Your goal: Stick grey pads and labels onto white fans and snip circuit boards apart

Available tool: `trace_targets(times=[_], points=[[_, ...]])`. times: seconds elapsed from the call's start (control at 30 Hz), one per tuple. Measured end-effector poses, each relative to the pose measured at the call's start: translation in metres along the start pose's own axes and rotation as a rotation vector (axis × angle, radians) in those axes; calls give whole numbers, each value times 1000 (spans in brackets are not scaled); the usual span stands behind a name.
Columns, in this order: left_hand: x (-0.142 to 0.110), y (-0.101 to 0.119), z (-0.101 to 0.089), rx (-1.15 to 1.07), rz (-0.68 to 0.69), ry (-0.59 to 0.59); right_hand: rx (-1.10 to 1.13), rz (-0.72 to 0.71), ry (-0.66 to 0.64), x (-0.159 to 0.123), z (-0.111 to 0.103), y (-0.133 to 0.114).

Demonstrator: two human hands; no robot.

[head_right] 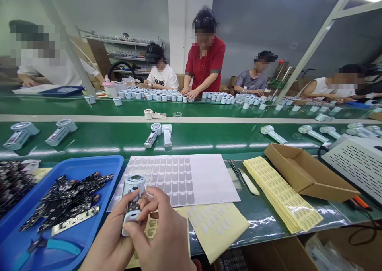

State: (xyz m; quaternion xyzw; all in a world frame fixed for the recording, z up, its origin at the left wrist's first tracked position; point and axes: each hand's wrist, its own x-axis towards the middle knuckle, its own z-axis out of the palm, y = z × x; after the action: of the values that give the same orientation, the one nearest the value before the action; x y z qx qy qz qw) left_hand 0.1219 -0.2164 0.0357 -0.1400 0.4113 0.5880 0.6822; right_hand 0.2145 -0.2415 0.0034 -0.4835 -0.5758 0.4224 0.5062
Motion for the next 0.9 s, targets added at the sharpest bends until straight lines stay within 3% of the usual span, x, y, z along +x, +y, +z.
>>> trace_targets(times=[0.07, 0.17, 0.23, 0.37, 0.53, 0.73, 0.9], points=[[-4, -1, 3, 19, -24, 27, -97, -46, 70, 3, -6, 6], [-3, -2, 0, 144, 6, 37, -44, 88, 99, 11, -32, 18], [2, -4, -9, 341, 94, -21, -54, 141, 84, 15, -54, 28], [22, -11, -34, 696, 210, -159, -250, 113, 53, 9, -84, 47], [44, -20, -55, 839, 311, -174, -378, 101, -57, -6, -84, 62], [50, -22, -59, 868, 325, -147, -482, 33, -98, -15, -82, 73], [45, -23, -55, 831, 314, -122, -248, 30, -110, -16, -89, 57]])
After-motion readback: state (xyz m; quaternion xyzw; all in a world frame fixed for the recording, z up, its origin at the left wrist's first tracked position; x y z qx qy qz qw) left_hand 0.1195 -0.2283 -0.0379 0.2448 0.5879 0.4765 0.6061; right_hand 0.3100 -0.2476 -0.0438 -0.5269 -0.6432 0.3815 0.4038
